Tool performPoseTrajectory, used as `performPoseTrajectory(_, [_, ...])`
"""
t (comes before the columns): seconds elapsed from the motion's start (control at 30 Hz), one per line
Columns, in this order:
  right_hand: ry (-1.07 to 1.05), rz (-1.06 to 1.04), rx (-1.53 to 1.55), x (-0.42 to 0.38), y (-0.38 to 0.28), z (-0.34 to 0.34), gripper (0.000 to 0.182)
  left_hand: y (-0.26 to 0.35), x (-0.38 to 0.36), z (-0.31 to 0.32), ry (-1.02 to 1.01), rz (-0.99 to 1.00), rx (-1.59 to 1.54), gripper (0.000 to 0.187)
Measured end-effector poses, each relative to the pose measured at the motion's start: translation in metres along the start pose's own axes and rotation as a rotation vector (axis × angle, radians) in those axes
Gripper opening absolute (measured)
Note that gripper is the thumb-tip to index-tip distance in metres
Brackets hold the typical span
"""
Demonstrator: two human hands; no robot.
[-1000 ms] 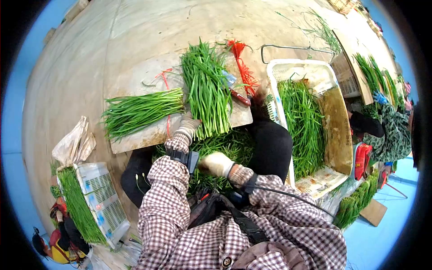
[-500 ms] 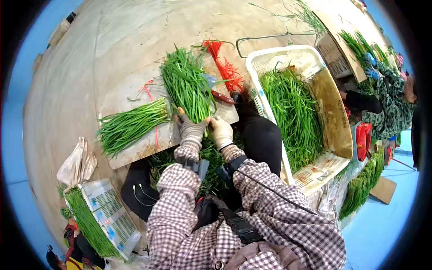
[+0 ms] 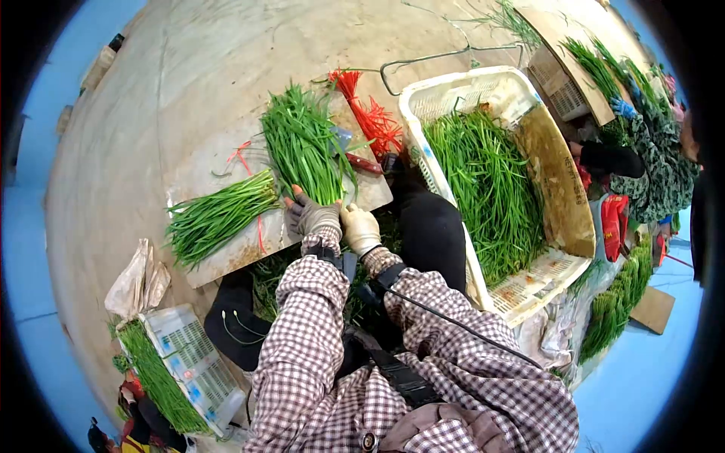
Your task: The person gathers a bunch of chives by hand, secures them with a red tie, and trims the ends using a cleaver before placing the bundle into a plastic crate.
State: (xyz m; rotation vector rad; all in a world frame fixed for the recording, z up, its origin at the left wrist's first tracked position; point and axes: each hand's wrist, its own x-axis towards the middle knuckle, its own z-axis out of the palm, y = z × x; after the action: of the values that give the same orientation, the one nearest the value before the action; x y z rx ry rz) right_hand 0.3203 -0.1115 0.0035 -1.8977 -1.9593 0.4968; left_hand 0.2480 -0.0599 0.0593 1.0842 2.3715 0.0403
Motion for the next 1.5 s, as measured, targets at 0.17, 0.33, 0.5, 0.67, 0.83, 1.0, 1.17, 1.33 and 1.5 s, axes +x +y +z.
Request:
performPoseTrajectory(0.17, [-0.614,0.065,0.04,-0.013,0.013,-0.05,0.018,0.0,0.004,0.0,-0.03,-0.033,0.078,0.11])
performPoseTrajectory(0.33, [-0.018,0.227,0.274,0.031,0.005,-0.055,0.022,-0.005,0.006,0.002,-0.039,0.006,0.038,0.109])
performPoseTrajectory(0.5, [-0.24,0.381,0.524,0.07,0.011,-0.01,0.037,-0.02,0.029,0.031,0.026,0.043,0.016,0.107])
performPoseTrajectory(0.67, [-0.201,0.202,1.205,0.049,-0.014,-0.098,0.017,-0.014,0.008,0.001,-0.068,0.096,-0.029,0.111])
performPoseTrajectory(0.83, [-0.414,-0.046,1.108,-0.005,-0.035,-0.172,0.012,-0.032,0.038,-0.001,-0.22,0.161,-0.116,0.128])
performPoseTrajectory(1.0, [-0.842,-0.487,0.2,-0.076,-0.027,-0.124,0.018,-0.111,0.103,-0.029,-0.388,0.522,-0.454,0.101])
performPoseTrajectory(1.17, [-0.555,-0.346,-0.119,-0.045,-0.038,-0.126,0.029,-0.147,0.128,-0.073,-0.545,0.402,-0.207,0.047])
performPoseTrajectory(1.33, [-0.324,0.108,0.004,0.04,0.007,-0.092,0.044,-0.132,0.133,-0.032,-0.357,0.405,-0.26,0.039])
performPoseTrajectory(1.5, [-0.163,0.215,0.324,0.058,0.001,-0.056,0.065,-0.099,0.113,0.001,-0.293,0.191,-0.349,0.073])
